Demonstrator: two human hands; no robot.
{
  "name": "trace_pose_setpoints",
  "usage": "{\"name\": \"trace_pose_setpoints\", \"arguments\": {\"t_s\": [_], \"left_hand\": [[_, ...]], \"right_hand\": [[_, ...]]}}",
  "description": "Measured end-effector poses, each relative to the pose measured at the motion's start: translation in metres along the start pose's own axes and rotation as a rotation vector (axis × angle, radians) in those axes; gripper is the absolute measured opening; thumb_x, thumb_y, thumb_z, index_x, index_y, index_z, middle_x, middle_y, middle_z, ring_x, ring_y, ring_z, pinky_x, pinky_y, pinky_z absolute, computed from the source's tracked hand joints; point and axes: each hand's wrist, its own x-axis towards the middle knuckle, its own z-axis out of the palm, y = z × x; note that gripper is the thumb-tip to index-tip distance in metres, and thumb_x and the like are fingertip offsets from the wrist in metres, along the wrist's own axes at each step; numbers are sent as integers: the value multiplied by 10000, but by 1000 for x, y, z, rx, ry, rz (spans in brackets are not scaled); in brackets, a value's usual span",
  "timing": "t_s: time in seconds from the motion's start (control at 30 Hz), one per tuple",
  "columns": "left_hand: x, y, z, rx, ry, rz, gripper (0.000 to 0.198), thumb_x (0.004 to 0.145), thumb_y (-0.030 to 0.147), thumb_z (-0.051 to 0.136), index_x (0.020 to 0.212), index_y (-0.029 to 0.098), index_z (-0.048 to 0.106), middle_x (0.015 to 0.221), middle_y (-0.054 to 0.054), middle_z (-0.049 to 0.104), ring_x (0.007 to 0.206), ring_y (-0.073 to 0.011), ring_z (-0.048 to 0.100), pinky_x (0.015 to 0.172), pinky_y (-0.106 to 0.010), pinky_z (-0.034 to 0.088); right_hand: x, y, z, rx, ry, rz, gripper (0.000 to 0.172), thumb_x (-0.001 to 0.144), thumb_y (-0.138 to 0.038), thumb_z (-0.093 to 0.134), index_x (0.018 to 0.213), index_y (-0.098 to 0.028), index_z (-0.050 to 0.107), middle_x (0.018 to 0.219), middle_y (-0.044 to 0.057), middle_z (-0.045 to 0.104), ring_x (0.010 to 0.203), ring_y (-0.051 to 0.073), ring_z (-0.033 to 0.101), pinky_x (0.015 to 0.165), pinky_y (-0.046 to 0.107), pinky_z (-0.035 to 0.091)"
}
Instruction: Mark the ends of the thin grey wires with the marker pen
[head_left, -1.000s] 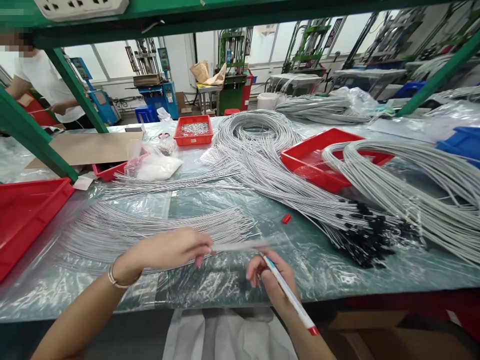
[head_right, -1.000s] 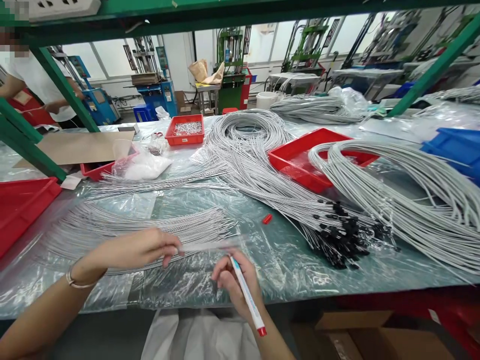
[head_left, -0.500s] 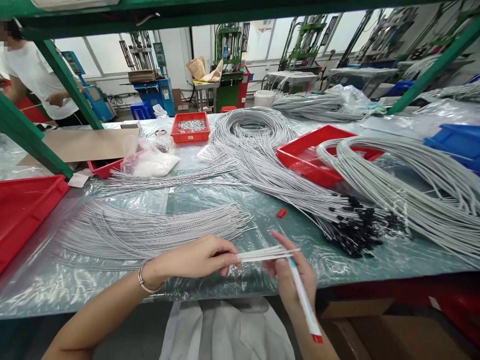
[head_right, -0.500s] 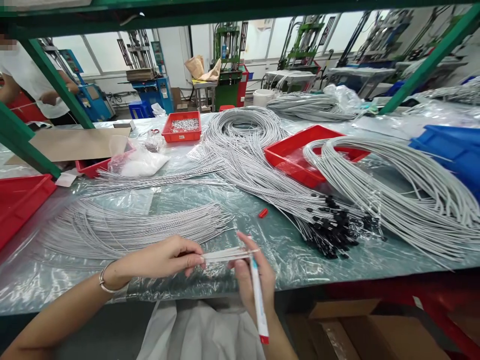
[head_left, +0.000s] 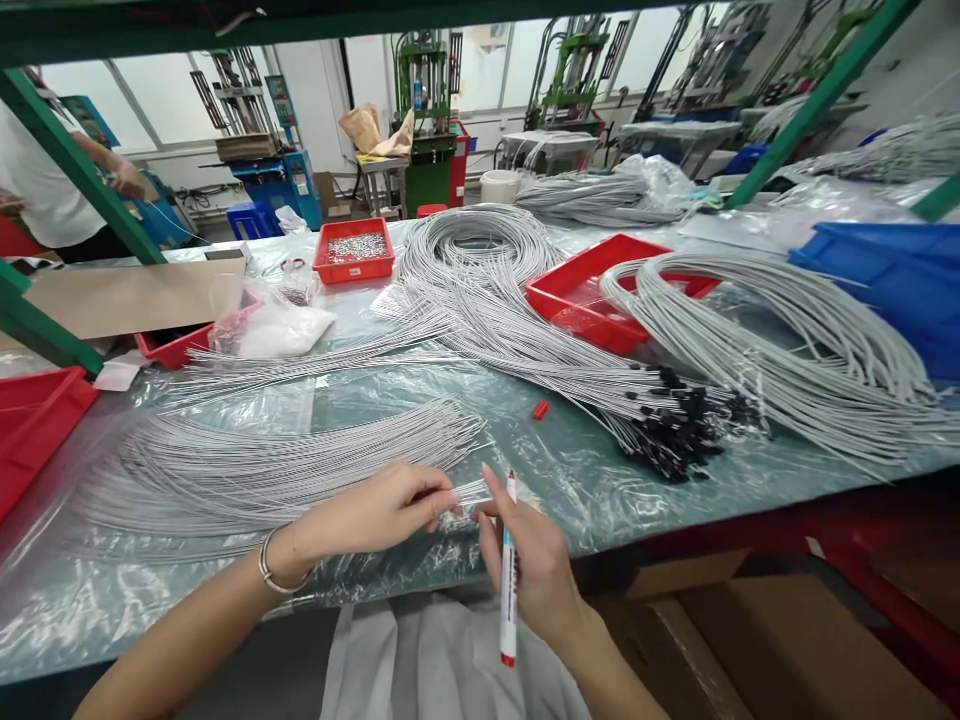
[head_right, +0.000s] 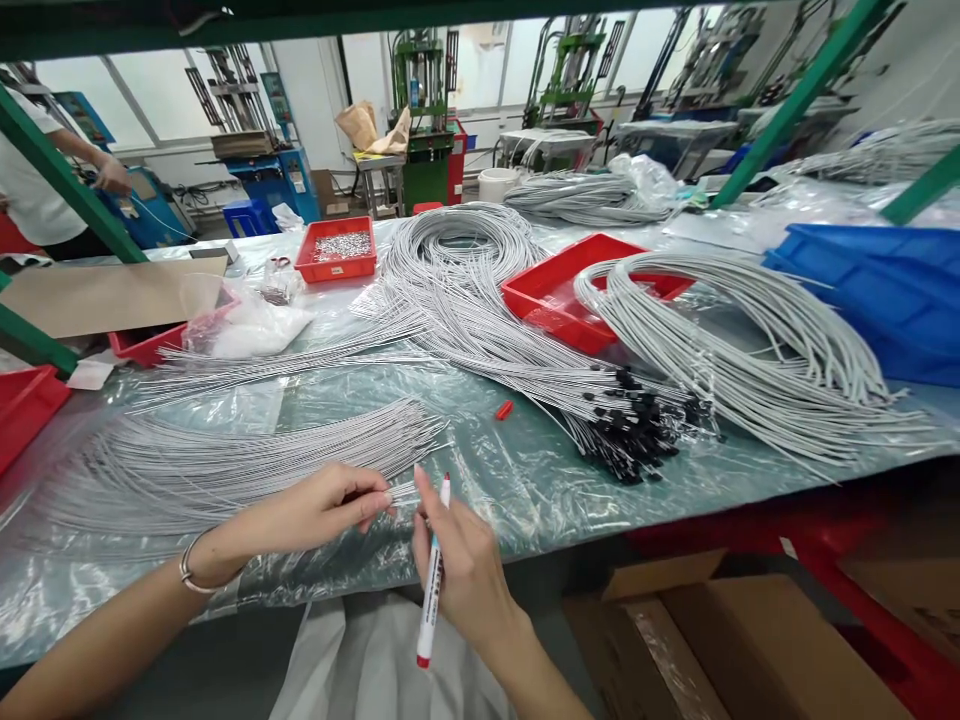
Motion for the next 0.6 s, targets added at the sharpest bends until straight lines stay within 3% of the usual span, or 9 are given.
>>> {"name": "trace_pose_setpoints", "arguments": {"t_s": [0.1,0.2,0.27,0.33,0.47,0.6], "left_hand": [[0,-1,1,-6,11,26,373,951,400,389,712,147,524,590,37,487,513,-69,381,492,-183,298],[1,-3,3,-6,-7,32,368,956,385,385,727,145,544,608,30,510,513,-68,387,491,-181,302],[3,-4,5,10,-51,57,355,961,361,386,747,143,565,640,19,554,533,-70,431,513,-177,325],[5,-6,7,35,-112,86,325,960,332,400,774,144,587,670,7,602,565,-78,491,547,-175,352],[6,-6,9,94,-192,107,287,959,306,416,806,148,601,705,-5,651,551,-81,524,547,-177,365],[5,-5,8,156,-146,143,295,965,291,405,817,149,616,733,-11,670,645,-102,586,635,-185,400]], "right_hand": [[-1,2,-3,79,10,103,520,887,-115,484,1389,-166,356,785,43,652,623,155,588,599,281,489],[1,5,-8,238,-84,251,133,886,-254,514,973,-168,567,619,-16,567,491,115,502,488,232,416],[4,6,-9,328,-198,320,217,895,-328,486,732,-190,524,517,-46,479,438,99,441,442,219,351],[6,5,-9,379,-273,391,328,917,-357,430,634,-197,468,472,-53,436,418,91,404,438,219,317],[8,3,-6,475,-325,498,380,932,-402,382,609,-204,416,446,-52,430,406,89,392,433,214,305],[7,5,-7,506,-338,479,368,921,-420,391,627,-202,431,448,-59,408,402,87,365,420,215,289]]}}
